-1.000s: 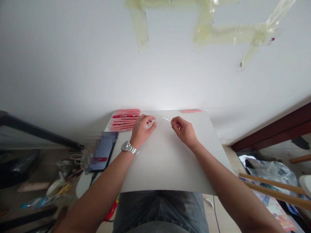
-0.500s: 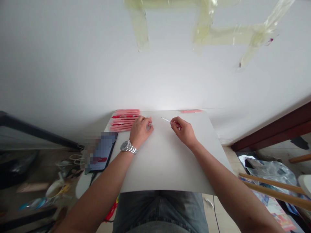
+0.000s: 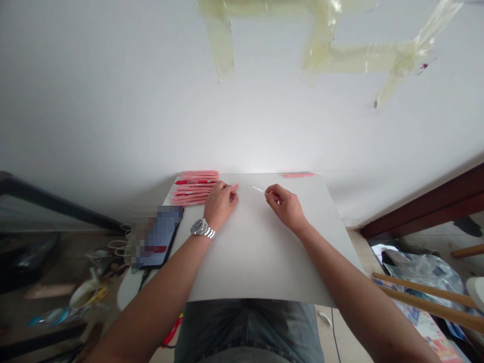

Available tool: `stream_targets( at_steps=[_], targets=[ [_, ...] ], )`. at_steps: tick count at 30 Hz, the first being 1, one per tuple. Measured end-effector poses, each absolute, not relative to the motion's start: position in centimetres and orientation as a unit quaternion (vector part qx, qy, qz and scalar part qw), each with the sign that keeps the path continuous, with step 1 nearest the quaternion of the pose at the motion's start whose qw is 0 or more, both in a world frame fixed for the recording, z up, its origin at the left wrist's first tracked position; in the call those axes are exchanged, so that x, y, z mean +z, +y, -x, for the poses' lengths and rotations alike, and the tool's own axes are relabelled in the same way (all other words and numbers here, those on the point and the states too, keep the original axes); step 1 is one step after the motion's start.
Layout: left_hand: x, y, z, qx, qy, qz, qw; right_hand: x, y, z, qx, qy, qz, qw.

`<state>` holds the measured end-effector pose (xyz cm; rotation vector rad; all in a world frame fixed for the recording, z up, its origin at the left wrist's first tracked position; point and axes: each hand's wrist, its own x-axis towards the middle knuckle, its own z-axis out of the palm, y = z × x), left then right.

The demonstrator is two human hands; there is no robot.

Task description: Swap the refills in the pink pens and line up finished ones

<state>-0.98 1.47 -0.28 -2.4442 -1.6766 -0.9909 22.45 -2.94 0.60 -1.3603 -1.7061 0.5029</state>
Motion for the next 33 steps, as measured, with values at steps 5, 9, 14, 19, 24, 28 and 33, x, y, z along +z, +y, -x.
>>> stream_targets(
  at_steps=[5,9,14,19,24,28,33],
  targets=[
    [-0.36,1.58,0.87,-0.325,-0.539,0.777,0.006,0.54,-3.00,-22.40,0.209,-0.688,0.550,0.426],
    [-0.42,1.60,0.89,-0.331,-0.536,0.777,-0.005,0.29,-2.94,-22.44,0.215,-0.690,0.549,0.420],
    [-0.91,1.80,1.05,-0.337,-0.533,0.777,-0.005,-0.14,-2.69,-22.54,0.224,-0.697,0.544,0.409],
    [-1.23,2.03,1.13,-0.390,-0.518,0.760,-0.042,-0.28,-2.66,-22.57,0.224,-0.700,0.547,0.401],
    [-1.11,2.15,0.89,-0.451,-0.491,0.728,-0.160,-0.27,-2.80,-22.49,0.225,-0.702,0.548,0.395],
    [-1.00,2.11,0.57,-0.502,-0.450,0.699,-0.239,-0.18,-2.87,-22.43,0.226,-0.705,0.543,0.397],
    [-0.45,1.77,0.25,-0.517,-0.419,0.683,-0.301,-0.02,-2.91,-22.41,0.228,-0.705,0.545,0.392]
  ],
)
